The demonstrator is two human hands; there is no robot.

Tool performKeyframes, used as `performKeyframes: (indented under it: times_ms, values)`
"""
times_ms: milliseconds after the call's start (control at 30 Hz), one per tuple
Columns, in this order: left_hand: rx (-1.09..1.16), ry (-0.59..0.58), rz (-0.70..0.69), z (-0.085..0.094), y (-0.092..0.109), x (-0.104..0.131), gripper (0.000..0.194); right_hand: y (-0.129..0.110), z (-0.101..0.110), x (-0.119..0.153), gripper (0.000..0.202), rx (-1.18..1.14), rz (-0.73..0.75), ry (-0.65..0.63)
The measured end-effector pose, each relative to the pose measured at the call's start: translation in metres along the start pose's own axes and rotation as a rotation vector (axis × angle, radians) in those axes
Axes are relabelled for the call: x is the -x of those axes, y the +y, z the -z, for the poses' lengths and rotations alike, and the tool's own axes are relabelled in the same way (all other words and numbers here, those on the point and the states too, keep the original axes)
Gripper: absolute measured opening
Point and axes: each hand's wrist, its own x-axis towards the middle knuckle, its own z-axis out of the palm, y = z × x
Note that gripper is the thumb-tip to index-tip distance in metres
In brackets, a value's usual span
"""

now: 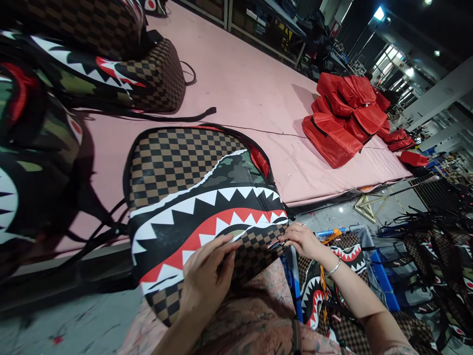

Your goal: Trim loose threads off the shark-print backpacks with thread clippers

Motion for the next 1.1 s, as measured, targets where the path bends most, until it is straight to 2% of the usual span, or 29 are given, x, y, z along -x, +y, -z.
performKeyframes:
  times_ms: [333,467,533,667,833,967,1100]
  values:
    - [-0.002,0.006,-0.032,-0.001,-0.004,0.001,0.016,-0.006,0.004,-0.007,0.021,0.030,-0.047,-0.089]
    - [-0.023,0.014,-0.032,0.000,-0.008,0.002,0.016,-0.011,0.003,-0.006,0.017,-0.101,-0.061,-0.039]
    - [-0.026,0.021,-0.037,-0.002,-0.009,0.003,0.016,-0.008,0.003,-0.002,0.017,-0.224,-0.161,0.014]
    - [0.013,0.011,-0.124,-0.010,-0.004,0.001,0.014,0.012,0.013,0.012,0.020,-0.330,-0.508,0.035]
    - [-0.065,-0.087,-0.218,-0.029,0.007,0.004,0.016,0.033,0.033,0.023,0.016,-0.326,-0.642,-0.074]
    - [-0.177,-0.148,-0.259,-0.039,0.008,0.013,0.018,0.030,0.037,0.015,0.014,-0.302,-0.668,-0.165]
    - [-0.190,-0.173,-0.245,-0.040,0.008,0.017,0.019,0.029,0.037,0.001,0.017,-0.289,-0.665,-0.258]
